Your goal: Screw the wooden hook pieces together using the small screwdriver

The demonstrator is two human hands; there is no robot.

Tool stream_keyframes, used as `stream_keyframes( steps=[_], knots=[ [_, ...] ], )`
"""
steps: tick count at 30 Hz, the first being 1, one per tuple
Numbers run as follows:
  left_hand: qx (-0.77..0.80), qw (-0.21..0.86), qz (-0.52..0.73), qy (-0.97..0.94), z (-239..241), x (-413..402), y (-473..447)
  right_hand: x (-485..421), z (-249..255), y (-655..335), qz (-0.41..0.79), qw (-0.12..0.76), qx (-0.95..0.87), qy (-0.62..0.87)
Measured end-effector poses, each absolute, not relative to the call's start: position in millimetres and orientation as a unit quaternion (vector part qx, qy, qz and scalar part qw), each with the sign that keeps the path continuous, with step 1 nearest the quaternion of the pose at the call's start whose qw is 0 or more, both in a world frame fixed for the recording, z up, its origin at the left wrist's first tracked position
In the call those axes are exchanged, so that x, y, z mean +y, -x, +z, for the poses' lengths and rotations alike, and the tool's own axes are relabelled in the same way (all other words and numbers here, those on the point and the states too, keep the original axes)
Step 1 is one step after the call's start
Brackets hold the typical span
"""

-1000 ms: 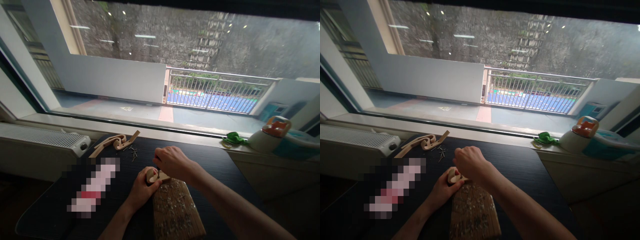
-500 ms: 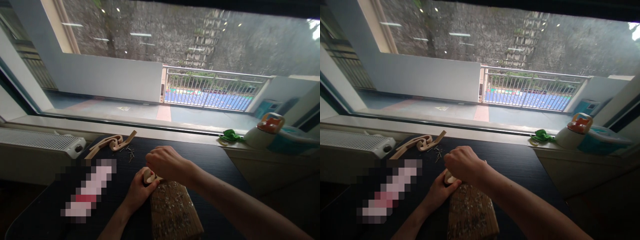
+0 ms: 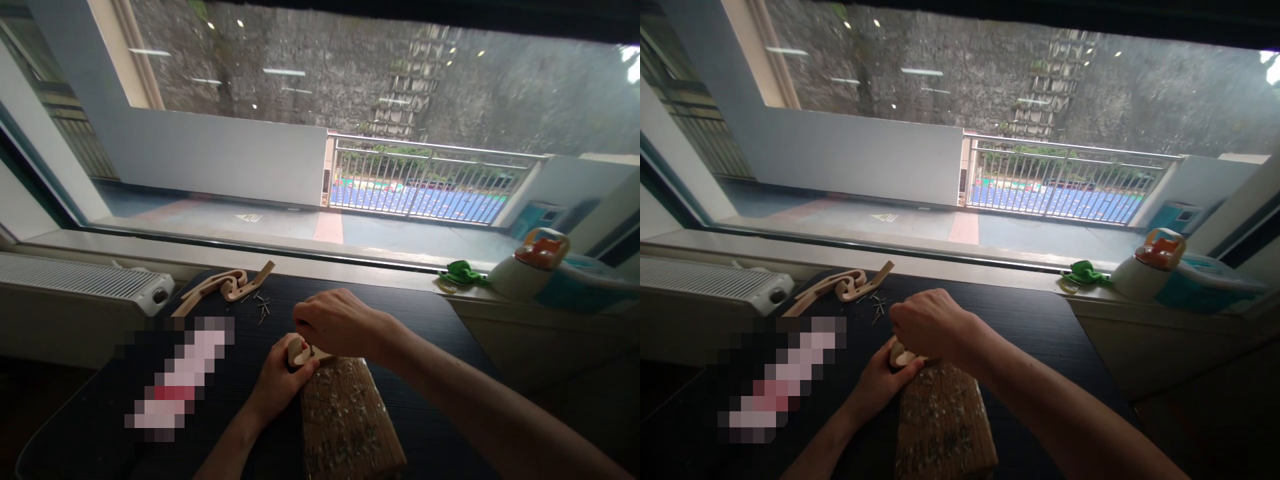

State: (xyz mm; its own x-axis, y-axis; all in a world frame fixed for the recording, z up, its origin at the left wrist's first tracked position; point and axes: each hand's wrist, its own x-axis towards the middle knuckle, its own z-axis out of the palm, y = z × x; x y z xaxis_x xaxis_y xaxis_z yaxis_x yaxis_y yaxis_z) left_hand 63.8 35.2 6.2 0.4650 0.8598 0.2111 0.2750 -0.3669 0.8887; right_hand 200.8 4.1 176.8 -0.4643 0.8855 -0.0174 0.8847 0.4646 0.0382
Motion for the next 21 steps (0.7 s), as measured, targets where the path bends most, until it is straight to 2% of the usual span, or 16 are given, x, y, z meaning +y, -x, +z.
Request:
stream_keyframes(
  steps=[5, 13, 21],
  knots=[
    [0.383, 0.412, 0.347, -0.751, 4, 36, -64, 9, 166, -201, 0.001, -0.01, 0.848, -0.53],
    [0.379, 0.41, 0.342, -0.756, 4, 36, -64, 9, 144, -195, 0.015, -0.064, 0.759, -0.648],
    [0.396, 0.412, 0.343, -0.746, 8, 34, -64, 4, 170, -195, 0.015, -0.038, 0.844, -0.535]
  ],
)
